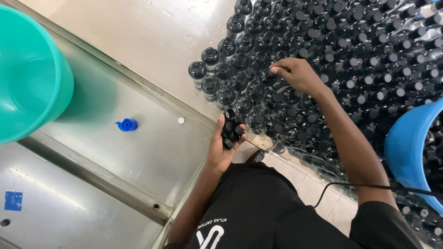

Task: The person is manually placing and tightening caps onto a large number of small black bottles arranged on a stainless steel surface.

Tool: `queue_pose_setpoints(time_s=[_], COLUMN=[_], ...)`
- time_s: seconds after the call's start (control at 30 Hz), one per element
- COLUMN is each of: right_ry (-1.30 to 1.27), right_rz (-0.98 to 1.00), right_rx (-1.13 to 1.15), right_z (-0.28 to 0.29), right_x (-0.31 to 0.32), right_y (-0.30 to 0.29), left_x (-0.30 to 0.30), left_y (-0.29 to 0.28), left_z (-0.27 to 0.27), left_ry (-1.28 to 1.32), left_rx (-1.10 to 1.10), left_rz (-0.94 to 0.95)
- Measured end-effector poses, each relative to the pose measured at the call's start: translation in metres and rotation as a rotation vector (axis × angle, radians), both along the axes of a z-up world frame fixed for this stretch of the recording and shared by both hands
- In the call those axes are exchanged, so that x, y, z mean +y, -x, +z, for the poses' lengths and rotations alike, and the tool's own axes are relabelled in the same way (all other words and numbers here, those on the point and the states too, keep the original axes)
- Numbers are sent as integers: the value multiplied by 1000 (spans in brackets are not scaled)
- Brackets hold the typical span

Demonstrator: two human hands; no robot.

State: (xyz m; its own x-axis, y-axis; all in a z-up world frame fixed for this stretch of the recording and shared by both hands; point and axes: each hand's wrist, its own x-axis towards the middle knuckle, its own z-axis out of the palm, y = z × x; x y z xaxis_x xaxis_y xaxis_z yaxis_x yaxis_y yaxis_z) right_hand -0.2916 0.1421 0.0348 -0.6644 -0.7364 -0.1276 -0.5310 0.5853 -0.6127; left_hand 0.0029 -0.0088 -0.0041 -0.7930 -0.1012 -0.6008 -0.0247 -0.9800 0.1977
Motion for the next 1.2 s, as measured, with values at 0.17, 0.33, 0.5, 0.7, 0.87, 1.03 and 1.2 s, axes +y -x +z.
queue_pose_setpoints(time_s=[0.17, 0.33, 0.5, 0.7, 0.87, 1.03, 1.2], right_ry=[-66, -173, -127, -94, -83, 100, -25], right_rz=[-54, -73, -97, -89, -33, -14, -13], right_rx=[-86, -275, -311, -284, 60, 435, -466], right_z=[0, -10, -29, -15, -38, -16, 87], right_x=[-7, -8, -11, -10, 1, 14, -1], right_y=[4, 19, 30, 22, 14, -51, -131], left_x=[-1, 0, 0, 2, 6, 10, 16], left_y=[7, 11, 15, 23, 23, 27, 29], left_z=[8, 4, 10, 10, 14, 8, 4], left_ry=[15, -4, 9, -5, -12, -25, -26], left_rx=[-1, -14, -25, 22, 56, 67, 93], left_rz=[-14, -20, 4, -17, -25, -30, -95])
